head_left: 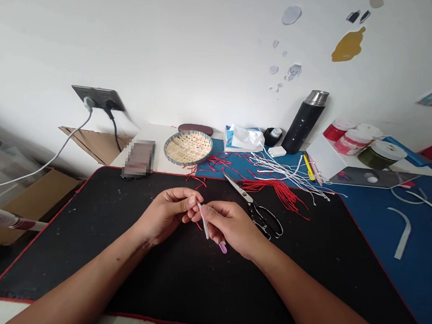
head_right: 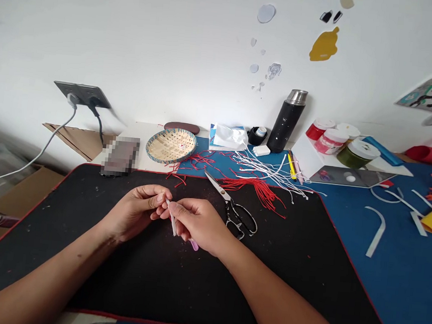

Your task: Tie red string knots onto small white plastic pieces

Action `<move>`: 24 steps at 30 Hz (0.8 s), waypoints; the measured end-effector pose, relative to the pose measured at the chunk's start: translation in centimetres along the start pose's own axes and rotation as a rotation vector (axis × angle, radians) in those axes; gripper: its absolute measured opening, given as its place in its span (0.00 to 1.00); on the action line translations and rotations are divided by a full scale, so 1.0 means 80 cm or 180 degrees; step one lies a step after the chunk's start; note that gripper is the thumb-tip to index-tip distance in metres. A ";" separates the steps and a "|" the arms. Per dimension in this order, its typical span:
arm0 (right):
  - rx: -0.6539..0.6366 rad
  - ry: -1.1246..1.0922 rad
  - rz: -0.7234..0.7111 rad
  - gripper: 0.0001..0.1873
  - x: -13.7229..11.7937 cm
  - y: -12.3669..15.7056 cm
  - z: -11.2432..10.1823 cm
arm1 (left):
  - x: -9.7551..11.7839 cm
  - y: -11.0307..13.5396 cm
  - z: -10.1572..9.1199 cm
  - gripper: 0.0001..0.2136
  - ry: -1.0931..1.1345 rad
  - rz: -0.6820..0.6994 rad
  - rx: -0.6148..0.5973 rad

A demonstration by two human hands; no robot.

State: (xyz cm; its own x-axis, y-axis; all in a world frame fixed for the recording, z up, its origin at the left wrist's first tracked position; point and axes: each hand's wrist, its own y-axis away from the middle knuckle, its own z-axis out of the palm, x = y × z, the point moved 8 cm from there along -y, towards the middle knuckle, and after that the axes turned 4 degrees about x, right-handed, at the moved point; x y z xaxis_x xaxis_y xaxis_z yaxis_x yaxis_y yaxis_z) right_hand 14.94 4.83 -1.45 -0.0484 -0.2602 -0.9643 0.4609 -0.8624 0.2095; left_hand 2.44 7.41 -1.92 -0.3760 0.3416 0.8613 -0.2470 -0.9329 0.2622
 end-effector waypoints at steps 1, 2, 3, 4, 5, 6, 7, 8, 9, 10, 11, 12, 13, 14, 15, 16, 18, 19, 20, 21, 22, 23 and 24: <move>0.0005 -0.0021 -0.0006 0.24 0.000 0.000 0.000 | -0.001 0.001 0.000 0.15 -0.0005 -0.0020 -0.0008; 0.0008 -0.0043 -0.0008 0.24 0.000 0.000 0.000 | -0.001 0.001 0.001 0.15 -0.0011 -0.0033 -0.0012; 0.0007 -0.0063 -0.0006 0.24 0.000 0.000 0.000 | -0.002 0.001 0.001 0.15 -0.0015 -0.0038 -0.0012; 0.0007 -0.0084 -0.0003 0.24 0.000 0.000 0.000 | -0.002 0.001 0.001 0.15 -0.0015 -0.0039 -0.0010; 0.0006 -0.0101 0.0010 0.24 0.000 0.000 0.000 | -0.002 0.001 0.000 0.15 -0.0006 -0.0037 -0.0005; 0.0008 -0.0116 0.0024 0.24 0.000 0.000 0.000 | -0.001 0.001 0.000 0.15 0.0009 -0.0033 0.0001; 0.0011 -0.0126 0.0038 0.24 0.000 0.000 0.000 | -0.001 0.000 0.000 0.15 0.0020 -0.0028 0.0008; 0.0018 -0.0137 0.0049 0.24 0.000 0.000 0.000 | -0.001 0.000 -0.001 0.15 0.0025 -0.0024 0.0009; 0.0026 -0.0146 0.0058 0.24 0.000 0.000 -0.001 | -0.001 0.000 0.000 0.15 0.0025 -0.0025 0.0007; 0.0035 -0.0155 0.0066 0.23 0.000 0.000 -0.001 | -0.001 0.000 0.000 0.15 0.0021 -0.0026 0.0002; 0.0046 -0.0164 0.0070 0.23 0.000 0.000 -0.001 | -0.001 0.000 0.000 0.15 0.0020 -0.0024 0.0004; 0.0056 -0.0174 0.0068 0.22 0.000 0.000 -0.002 | -0.001 0.000 0.000 0.15 0.0021 -0.0023 0.0007; 0.0066 -0.0181 0.0062 0.22 0.000 0.000 -0.002 | 0.000 0.000 0.001 0.16 0.0026 -0.0020 0.0012; 0.0079 -0.0189 0.0051 0.22 -0.001 0.000 -0.003 | 0.000 0.001 0.001 0.16 0.0032 -0.0016 0.0017; 0.0095 -0.0199 0.0036 0.21 -0.002 0.000 -0.003 | 0.000 0.001 0.001 0.16 0.0038 -0.0015 0.0016; 0.0114 -0.0210 0.0019 0.21 -0.003 0.000 -0.004 | -0.001 0.002 0.002 0.16 0.0044 -0.0024 0.0004; 0.0145 -0.0223 -0.0011 0.21 -0.005 0.000 -0.004 | -0.002 0.002 0.003 0.17 0.0052 -0.0062 -0.0027; 0.0155 -0.0227 -0.0017 0.22 -0.005 0.000 -0.005 | -0.003 0.003 0.004 0.17 0.0051 -0.0084 -0.0036; 0.0164 -0.0229 -0.0014 0.22 -0.005 0.000 -0.005 | -0.003 0.003 0.004 0.17 0.0038 -0.0109 -0.0043; 0.0173 -0.0225 -0.0002 0.22 -0.005 0.000 -0.005 | -0.004 0.003 0.004 0.17 0.0010 -0.0133 -0.0046; 0.0184 -0.0220 0.0017 0.22 -0.003 -0.001 -0.005 | -0.005 0.003 0.004 0.16 -0.0031 -0.0154 -0.0048; 0.0193 -0.0213 0.0042 0.22 -0.002 -0.001 -0.006 | -0.005 0.003 0.004 0.16 -0.0086 -0.0168 -0.0051; 0.0204 -0.0204 0.0067 0.22 0.000 -0.002 -0.006 | -0.005 0.003 0.004 0.16 -0.0145 -0.0171 -0.0054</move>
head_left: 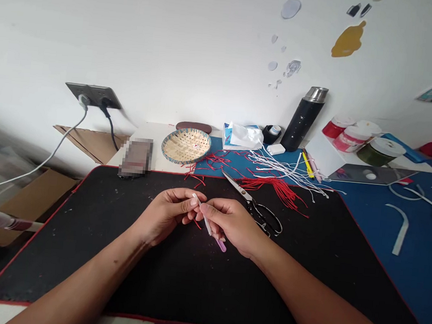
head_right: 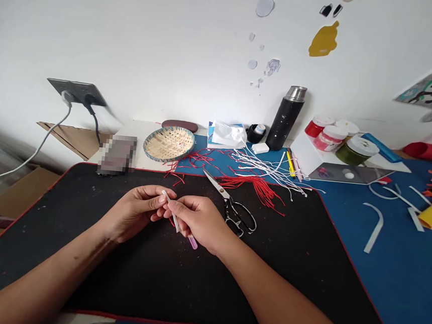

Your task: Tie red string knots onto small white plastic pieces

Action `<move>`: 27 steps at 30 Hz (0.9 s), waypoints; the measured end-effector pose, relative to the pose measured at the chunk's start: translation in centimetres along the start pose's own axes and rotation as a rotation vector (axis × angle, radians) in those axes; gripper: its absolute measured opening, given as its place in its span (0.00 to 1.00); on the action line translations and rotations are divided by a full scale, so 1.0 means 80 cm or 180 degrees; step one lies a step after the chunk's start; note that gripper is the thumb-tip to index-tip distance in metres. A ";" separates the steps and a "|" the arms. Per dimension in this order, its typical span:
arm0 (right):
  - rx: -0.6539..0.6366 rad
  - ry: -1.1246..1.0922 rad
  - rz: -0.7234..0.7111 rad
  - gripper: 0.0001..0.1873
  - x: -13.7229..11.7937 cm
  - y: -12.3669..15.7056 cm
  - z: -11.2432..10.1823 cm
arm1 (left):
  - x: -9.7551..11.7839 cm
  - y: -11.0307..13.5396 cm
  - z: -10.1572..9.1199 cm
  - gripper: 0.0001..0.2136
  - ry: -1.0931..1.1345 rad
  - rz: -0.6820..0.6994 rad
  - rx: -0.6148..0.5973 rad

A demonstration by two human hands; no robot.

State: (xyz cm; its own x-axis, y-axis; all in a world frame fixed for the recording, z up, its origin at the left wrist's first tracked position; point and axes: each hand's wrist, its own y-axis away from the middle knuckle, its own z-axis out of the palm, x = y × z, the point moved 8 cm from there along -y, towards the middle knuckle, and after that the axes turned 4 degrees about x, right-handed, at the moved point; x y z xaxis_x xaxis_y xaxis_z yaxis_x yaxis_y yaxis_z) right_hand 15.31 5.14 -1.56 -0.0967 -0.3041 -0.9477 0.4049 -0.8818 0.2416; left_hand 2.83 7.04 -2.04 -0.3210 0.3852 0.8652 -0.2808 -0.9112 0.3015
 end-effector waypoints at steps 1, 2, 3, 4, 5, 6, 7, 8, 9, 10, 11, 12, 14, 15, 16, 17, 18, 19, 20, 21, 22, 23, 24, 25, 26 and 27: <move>0.0008 0.0016 0.0020 0.22 0.002 -0.001 -0.001 | 0.001 0.000 0.000 0.15 -0.0054 0.0011 0.0003; 0.0012 0.0033 0.0035 0.22 0.003 -0.001 -0.001 | 0.001 0.000 0.000 0.15 -0.0096 0.0032 0.0004; 0.0014 0.0051 0.0048 0.22 0.005 -0.002 -0.001 | 0.002 0.001 0.000 0.15 -0.0121 0.0060 0.0006; 0.0015 0.0064 0.0059 0.23 0.006 -0.002 -0.002 | 0.003 0.001 0.000 0.15 -0.0132 0.0090 0.0007; 0.0017 0.0075 0.0062 0.23 0.006 -0.002 -0.002 | 0.004 0.000 0.000 0.15 -0.0132 0.0117 0.0011; 0.0019 0.0085 0.0058 0.23 0.006 -0.002 -0.002 | 0.005 0.000 -0.001 0.14 -0.0125 0.0141 0.0023; 0.0017 0.0101 0.0047 0.23 0.005 -0.002 -0.003 | 0.006 0.000 -0.002 0.14 -0.0117 0.0161 0.0044; 0.0020 0.0128 0.0023 0.24 0.003 -0.001 -0.003 | 0.006 -0.001 -0.003 0.14 -0.0112 0.0182 0.0077; 0.0021 0.0178 -0.0013 0.24 0.001 -0.001 -0.002 | 0.007 -0.001 -0.005 0.14 -0.0113 0.0200 0.0114; 0.0026 0.0246 -0.0060 0.25 -0.001 0.000 -0.002 | 0.008 -0.001 -0.006 0.14 -0.0119 0.0220 0.0151; 0.0036 0.0344 -0.0120 0.25 -0.004 0.000 -0.002 | 0.009 -0.001 -0.007 0.14 -0.0133 0.0243 0.0190; 0.0054 0.0468 -0.0189 0.25 -0.006 0.001 -0.002 | 0.010 -0.001 -0.008 0.15 -0.0154 0.0264 0.0223; 0.0102 0.0752 -0.0348 0.24 -0.009 0.002 -0.002 | 0.011 -0.001 -0.009 0.15 -0.0195 0.0284 0.0269; 0.0123 0.0884 -0.0422 0.23 -0.010 0.002 -0.002 | 0.011 -0.001 -0.009 0.15 -0.0207 0.0280 0.0278; 0.0140 0.0994 -0.0482 0.22 -0.010 0.003 -0.002 | 0.010 -0.001 -0.009 0.15 -0.0217 0.0271 0.0275; 0.0148 0.1079 -0.0519 0.22 -0.010 0.003 -0.002 | 0.009 -0.001 -0.009 0.15 -0.0224 0.0261 0.0264; 0.0151 0.1140 -0.0539 0.21 -0.010 0.003 -0.002 | 0.009 -0.002 -0.009 0.15 -0.0234 0.0256 0.0252; 0.0153 0.1193 -0.0548 0.21 -0.009 0.003 -0.003 | 0.008 -0.002 -0.010 0.15 -0.0248 0.0257 0.0246; 0.0155 0.1247 -0.0551 0.20 -0.009 0.003 -0.003 | 0.007 -0.003 -0.011 0.15 -0.0264 0.0258 0.0244; 0.0157 0.1304 -0.0557 0.20 -0.009 0.003 -0.004 | 0.007 -0.004 -0.011 0.15 -0.0282 0.0258 0.0244; 0.0161 0.1367 -0.0572 0.20 -0.009 0.003 -0.004 | 0.006 -0.004 -0.012 0.14 -0.0303 0.0259 0.0246; 0.0169 0.1430 -0.0591 0.20 -0.010 0.004 -0.004 | 0.006 -0.005 -0.013 0.14 -0.0329 0.0265 0.0248; 0.0182 0.1492 -0.0614 0.19 -0.011 0.004 -0.004 | 0.006 -0.005 -0.014 0.14 -0.0360 0.0275 0.0244; 0.0196 0.1553 -0.0637 0.19 -0.012 0.004 -0.004 | 0.006 -0.005 -0.014 0.14 -0.0393 0.0290 0.0238; 0.0211 0.1611 -0.0661 0.19 -0.014 0.004 -0.004 | 0.006 -0.005 -0.014 0.14 -0.0427 0.0305 0.0235; 0.0223 0.1665 -0.0684 0.19 -0.015 0.005 -0.004 | 0.007 -0.005 -0.014 0.14 -0.0457 0.0316 0.0237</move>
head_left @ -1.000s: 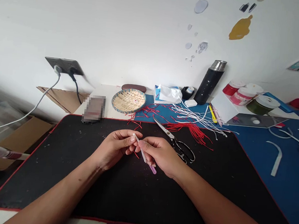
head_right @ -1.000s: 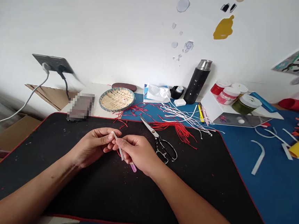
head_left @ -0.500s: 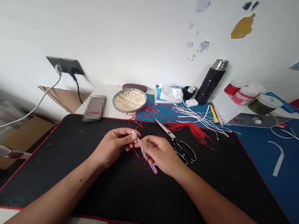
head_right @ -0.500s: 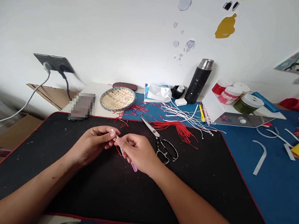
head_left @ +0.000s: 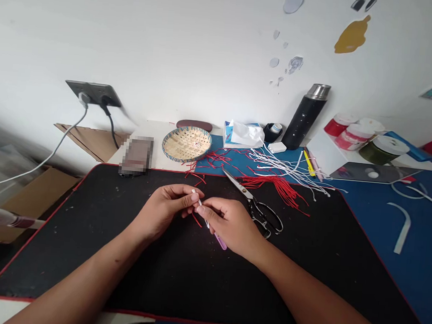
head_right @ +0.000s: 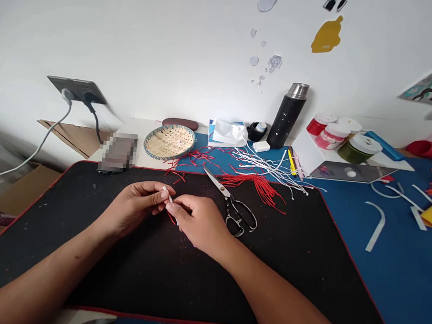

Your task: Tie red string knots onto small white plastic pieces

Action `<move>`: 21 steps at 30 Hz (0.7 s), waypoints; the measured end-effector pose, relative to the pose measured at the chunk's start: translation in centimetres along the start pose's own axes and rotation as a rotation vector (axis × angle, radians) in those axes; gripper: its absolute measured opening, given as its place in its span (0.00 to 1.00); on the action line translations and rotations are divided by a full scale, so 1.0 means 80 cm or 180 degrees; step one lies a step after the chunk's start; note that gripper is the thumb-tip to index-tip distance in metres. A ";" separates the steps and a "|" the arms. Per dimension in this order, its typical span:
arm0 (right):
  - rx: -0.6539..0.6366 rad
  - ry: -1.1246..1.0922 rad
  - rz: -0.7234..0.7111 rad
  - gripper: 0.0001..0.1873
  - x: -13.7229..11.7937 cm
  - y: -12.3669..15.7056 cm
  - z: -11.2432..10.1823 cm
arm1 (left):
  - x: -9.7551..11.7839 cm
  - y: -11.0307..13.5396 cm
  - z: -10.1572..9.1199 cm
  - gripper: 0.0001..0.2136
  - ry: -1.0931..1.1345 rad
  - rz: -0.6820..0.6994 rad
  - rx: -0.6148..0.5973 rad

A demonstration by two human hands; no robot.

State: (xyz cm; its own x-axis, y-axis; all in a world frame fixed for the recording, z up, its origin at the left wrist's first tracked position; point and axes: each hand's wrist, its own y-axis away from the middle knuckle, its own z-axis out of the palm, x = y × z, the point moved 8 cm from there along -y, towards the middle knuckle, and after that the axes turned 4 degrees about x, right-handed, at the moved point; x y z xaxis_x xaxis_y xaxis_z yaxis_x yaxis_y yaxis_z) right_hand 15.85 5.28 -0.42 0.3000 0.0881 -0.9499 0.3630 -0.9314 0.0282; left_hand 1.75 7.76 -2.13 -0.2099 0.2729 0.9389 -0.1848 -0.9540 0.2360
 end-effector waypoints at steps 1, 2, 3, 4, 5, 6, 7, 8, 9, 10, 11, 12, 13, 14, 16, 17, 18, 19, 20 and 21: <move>0.0005 0.0045 -0.0019 0.19 -0.001 0.000 0.000 | 0.000 0.000 0.000 0.14 -0.0023 0.0003 -0.0001; 0.0005 0.0072 -0.0034 0.19 -0.002 0.000 0.000 | 0.001 0.000 0.000 0.14 -0.0039 0.0001 -0.0004; 0.0004 0.0084 -0.0043 0.20 -0.002 0.000 0.000 | 0.001 0.000 0.000 0.14 -0.0047 -0.0006 -0.0010; 0.0000 0.0086 -0.0045 0.20 -0.002 0.001 -0.001 | 0.001 0.001 0.001 0.14 -0.0047 -0.0010 -0.0020; -0.0008 0.0085 -0.0046 0.20 -0.002 0.001 -0.001 | 0.002 0.001 0.001 0.14 -0.0045 -0.0014 -0.0034; -0.0021 0.0082 -0.0050 0.20 -0.002 0.001 -0.001 | 0.002 0.001 0.001 0.14 -0.0040 -0.0015 -0.0048; -0.0028 0.0085 -0.0055 0.20 -0.002 0.001 -0.001 | 0.002 0.001 0.002 0.14 -0.0035 -0.0018 -0.0060; -0.0038 0.0100 -0.0068 0.20 -0.003 0.001 -0.001 | 0.002 0.001 0.002 0.14 -0.0036 -0.0022 -0.0069; -0.0040 0.0131 -0.0085 0.20 -0.004 0.002 -0.001 | 0.003 0.001 0.002 0.14 -0.0046 -0.0023 -0.0077; -0.0036 0.0178 -0.0102 0.20 -0.004 0.002 -0.002 | 0.003 0.001 0.002 0.14 -0.0070 -0.0020 -0.0080; -0.0021 0.0238 -0.0121 0.20 -0.005 0.002 -0.002 | 0.004 0.001 0.002 0.14 -0.0105 -0.0015 -0.0081; -0.0006 0.0304 -0.0139 0.20 -0.006 0.002 -0.003 | 0.004 0.001 0.002 0.14 -0.0147 -0.0005 -0.0077; 0.0001 0.0362 -0.0153 0.20 -0.007 0.002 -0.003 | 0.005 0.001 0.001 0.14 -0.0188 0.0002 -0.0073; 0.0002 0.0396 -0.0161 0.20 -0.007 0.002 -0.003 | 0.006 0.001 0.001 0.14 -0.0212 0.0007 -0.0068; -0.0001 0.0370 -0.0148 0.20 -0.007 0.002 -0.003 | 0.007 0.002 0.002 0.14 -0.0195 -0.0003 -0.0079; -0.0006 0.0317 -0.0132 0.20 -0.006 0.002 -0.002 | 0.007 0.002 0.002 0.14 -0.0160 -0.0015 -0.0089; -0.0007 0.0250 -0.0113 0.19 -0.006 0.002 -0.002 | 0.007 0.003 0.002 0.14 -0.0121 -0.0029 -0.0099; -0.0007 0.0179 -0.0097 0.19 -0.005 0.002 -0.002 | 0.007 0.003 0.003 0.14 -0.0088 -0.0039 -0.0107; -0.0008 0.0116 -0.0082 0.19 -0.005 0.001 -0.002 | 0.007 0.003 0.003 0.14 -0.0065 -0.0048 -0.0114; -0.0016 0.0070 -0.0066 0.19 -0.004 0.001 -0.002 | 0.006 0.004 0.003 0.14 -0.0052 -0.0058 -0.0122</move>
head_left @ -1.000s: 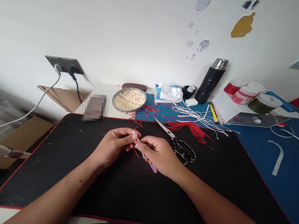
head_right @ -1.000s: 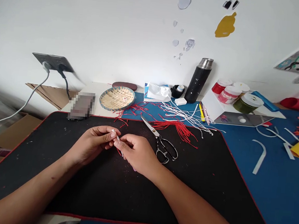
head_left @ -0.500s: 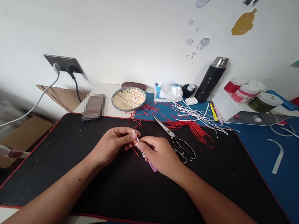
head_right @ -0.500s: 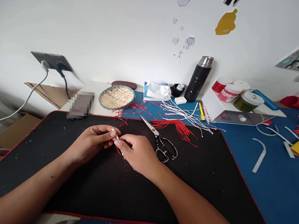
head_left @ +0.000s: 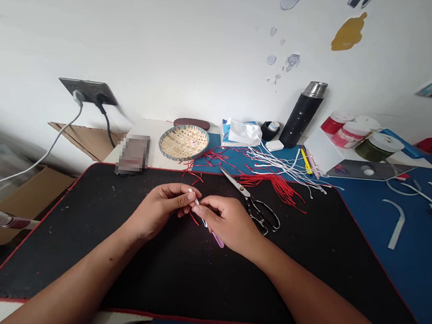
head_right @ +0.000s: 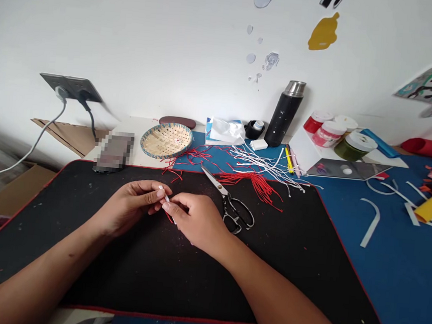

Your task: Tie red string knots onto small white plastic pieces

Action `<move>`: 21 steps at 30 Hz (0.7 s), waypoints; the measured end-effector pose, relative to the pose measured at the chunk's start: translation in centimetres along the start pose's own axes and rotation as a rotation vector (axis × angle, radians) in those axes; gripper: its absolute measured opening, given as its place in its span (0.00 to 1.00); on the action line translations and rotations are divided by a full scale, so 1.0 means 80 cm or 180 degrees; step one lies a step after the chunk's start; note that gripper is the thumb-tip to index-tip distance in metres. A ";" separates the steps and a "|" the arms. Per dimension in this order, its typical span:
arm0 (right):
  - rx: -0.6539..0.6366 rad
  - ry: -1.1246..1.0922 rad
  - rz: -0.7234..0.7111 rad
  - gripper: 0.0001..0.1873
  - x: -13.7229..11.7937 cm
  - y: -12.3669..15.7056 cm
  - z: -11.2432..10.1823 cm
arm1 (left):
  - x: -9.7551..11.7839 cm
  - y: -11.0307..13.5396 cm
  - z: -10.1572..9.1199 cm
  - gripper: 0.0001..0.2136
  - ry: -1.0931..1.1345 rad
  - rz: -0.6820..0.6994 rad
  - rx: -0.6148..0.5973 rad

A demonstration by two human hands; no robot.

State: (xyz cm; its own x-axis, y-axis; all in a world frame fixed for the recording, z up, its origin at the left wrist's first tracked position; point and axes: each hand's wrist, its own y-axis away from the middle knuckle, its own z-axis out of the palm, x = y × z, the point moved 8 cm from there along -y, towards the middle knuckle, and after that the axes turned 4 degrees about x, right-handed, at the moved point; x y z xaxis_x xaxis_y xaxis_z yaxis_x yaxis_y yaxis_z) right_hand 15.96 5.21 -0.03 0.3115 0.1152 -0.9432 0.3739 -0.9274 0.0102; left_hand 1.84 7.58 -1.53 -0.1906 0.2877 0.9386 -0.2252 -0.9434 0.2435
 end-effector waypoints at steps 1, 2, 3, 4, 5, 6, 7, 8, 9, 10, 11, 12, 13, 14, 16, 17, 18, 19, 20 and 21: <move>-0.0011 -0.0026 0.0013 0.19 0.000 0.000 0.000 | 0.000 0.000 0.000 0.14 0.0005 -0.0006 -0.0002; -0.0023 -0.0033 0.0022 0.19 0.000 0.000 0.000 | -0.001 0.000 0.000 0.14 0.0005 -0.0013 -0.0002; -0.0036 -0.0022 0.0027 0.20 0.000 0.000 0.000 | -0.001 0.000 0.000 0.14 -0.0008 -0.0014 0.0005; -0.0048 0.0008 0.0027 0.21 -0.001 0.000 0.000 | -0.001 0.000 0.000 0.14 -0.0038 -0.0007 0.0013; -0.0051 0.0054 0.0023 0.22 -0.001 0.000 0.000 | -0.001 0.000 -0.001 0.14 -0.0086 0.0011 0.0026; -0.0049 0.0113 0.0016 0.22 -0.002 0.000 0.000 | -0.001 0.000 -0.001 0.14 -0.0148 0.0038 0.0038; -0.0041 0.0175 0.0009 0.22 -0.002 0.000 0.000 | 0.000 -0.001 -0.001 0.14 -0.0212 0.0062 0.0044; -0.0031 0.0233 0.0004 0.22 -0.002 0.000 -0.001 | 0.000 -0.001 -0.001 0.13 -0.0269 0.0081 0.0045; -0.0023 0.0281 -0.0002 0.22 -0.002 0.000 -0.001 | 0.000 -0.001 -0.001 0.13 -0.0315 0.0093 0.0043; -0.0018 0.0317 -0.0007 0.22 -0.002 0.000 -0.001 | 0.000 -0.001 -0.001 0.13 -0.0348 0.0098 0.0035; -0.0017 0.0345 -0.0014 0.21 -0.003 0.000 -0.001 | 0.001 -0.001 -0.001 0.13 -0.0375 0.0104 0.0023; -0.0014 0.0374 -0.0023 0.21 -0.003 0.000 -0.001 | 0.001 0.000 -0.001 0.13 -0.0404 0.0114 0.0009; -0.0008 0.0408 -0.0034 0.20 -0.004 0.000 -0.001 | 0.002 0.000 -0.001 0.12 -0.0435 0.0128 -0.0002; 0.0004 0.0447 -0.0050 0.20 -0.004 -0.001 -0.002 | 0.002 0.000 -0.001 0.12 -0.0469 0.0140 -0.0010; 0.0033 0.0531 -0.0101 0.19 -0.006 -0.001 -0.004 | 0.004 0.001 -0.001 0.13 -0.0531 0.0153 -0.0010; 0.0046 0.0572 -0.0136 0.19 -0.008 -0.001 -0.004 | 0.005 0.002 -0.001 0.13 -0.0557 0.0153 -0.0006; 0.0065 0.0615 -0.0173 0.19 -0.009 -0.001 -0.005 | 0.006 0.002 -0.001 0.13 -0.0575 0.0152 -0.0002; 0.0084 0.0658 -0.0207 0.19 -0.009 -0.001 -0.006 | 0.006 0.003 -0.001 0.13 -0.0587 0.0153 0.0001; 0.0104 0.0695 -0.0233 0.19 -0.010 -0.001 -0.007 | 0.007 0.003 -0.001 0.13 -0.0595 0.0156 0.0009; 0.0122 0.0723 -0.0253 0.18 -0.010 -0.001 -0.008 | 0.007 0.003 -0.001 0.13 -0.0598 0.0162 0.0020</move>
State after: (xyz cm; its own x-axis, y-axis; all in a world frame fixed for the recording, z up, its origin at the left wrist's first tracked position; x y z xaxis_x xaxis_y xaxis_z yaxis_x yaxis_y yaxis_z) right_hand 16.21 5.43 0.92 0.4724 0.2614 -0.8417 0.3730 -0.9246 -0.0778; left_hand 1.61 7.51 -0.93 -0.0195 0.2043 0.9787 -0.2139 -0.9571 0.1955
